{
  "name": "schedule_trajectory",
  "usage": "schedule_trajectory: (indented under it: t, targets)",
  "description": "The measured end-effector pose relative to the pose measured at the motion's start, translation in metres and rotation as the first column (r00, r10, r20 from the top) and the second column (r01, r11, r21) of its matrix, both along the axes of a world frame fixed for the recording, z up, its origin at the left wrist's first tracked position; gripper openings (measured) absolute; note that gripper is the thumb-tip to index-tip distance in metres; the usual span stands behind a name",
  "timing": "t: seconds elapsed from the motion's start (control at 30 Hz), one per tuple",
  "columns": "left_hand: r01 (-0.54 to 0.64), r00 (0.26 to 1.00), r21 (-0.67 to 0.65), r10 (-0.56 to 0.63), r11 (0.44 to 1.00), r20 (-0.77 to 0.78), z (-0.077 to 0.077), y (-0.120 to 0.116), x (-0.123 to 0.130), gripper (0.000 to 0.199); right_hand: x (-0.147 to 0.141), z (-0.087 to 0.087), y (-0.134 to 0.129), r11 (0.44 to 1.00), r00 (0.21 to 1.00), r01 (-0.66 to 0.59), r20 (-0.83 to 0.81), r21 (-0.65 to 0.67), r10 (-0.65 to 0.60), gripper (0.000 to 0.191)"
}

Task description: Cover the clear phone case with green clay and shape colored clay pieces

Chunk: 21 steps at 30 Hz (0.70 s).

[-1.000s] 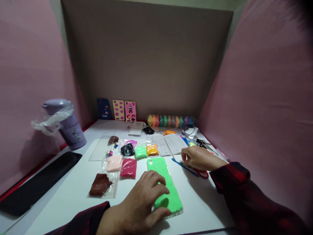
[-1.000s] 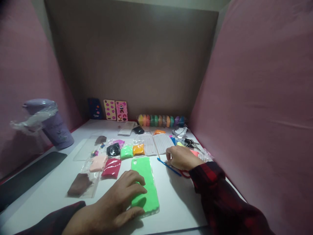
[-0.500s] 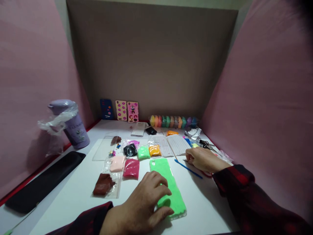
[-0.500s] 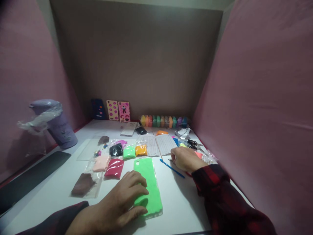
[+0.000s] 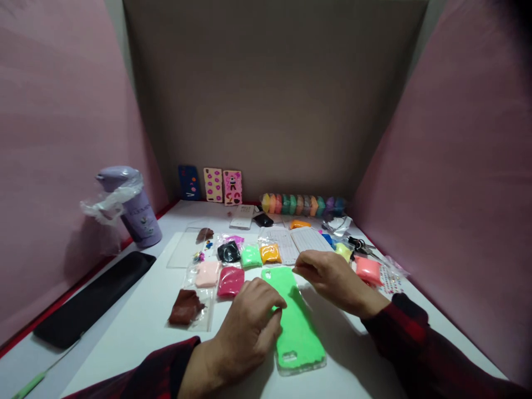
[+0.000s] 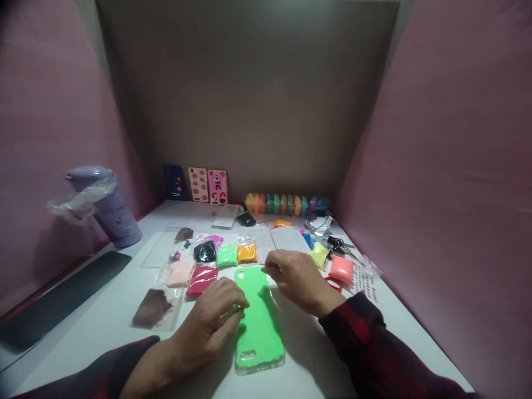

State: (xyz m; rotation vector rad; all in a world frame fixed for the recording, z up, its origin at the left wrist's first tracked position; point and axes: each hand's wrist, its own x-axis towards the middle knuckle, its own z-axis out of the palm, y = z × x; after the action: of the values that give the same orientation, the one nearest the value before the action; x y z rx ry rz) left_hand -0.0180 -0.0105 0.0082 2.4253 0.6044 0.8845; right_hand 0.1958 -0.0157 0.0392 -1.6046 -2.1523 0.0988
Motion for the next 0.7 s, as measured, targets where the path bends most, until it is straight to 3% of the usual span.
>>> schedule_trajectory:
  t: [0.13,0.3,0.53,0.7]
  targets:
    - [-0.088,0.996,-0.032,0.089,0.996,0.009,0.0,0.002,0.0,0.007,-0.007,-0.003,-0.002,0.992,0.991,-0.128,-0.042,0.009,0.128,0.014]
    - [-0.228,0.972,-0.083,0.231,0.97,0.028,-0.004,0.008,-0.001,0.018,-0.009,-0.005,-0.004,0.984,0.983,-0.177,-0.049,0.033,0.178,0.013]
    - [-0.329,0.944,-0.035,0.328,0.944,-0.037,-0.006,0.016,-0.003,0.026,-0.01,-0.011,-0.002,0.979,0.971,-0.202,0.126,-0.004,0.201,0.02]
    - [-0.327,0.935,0.046,0.33,0.944,-0.127,-0.009,0.015,-0.003,0.016,-0.015,-0.01,-0.004,0.974,0.944,-0.2,0.247,-0.106,0.22,0.016]
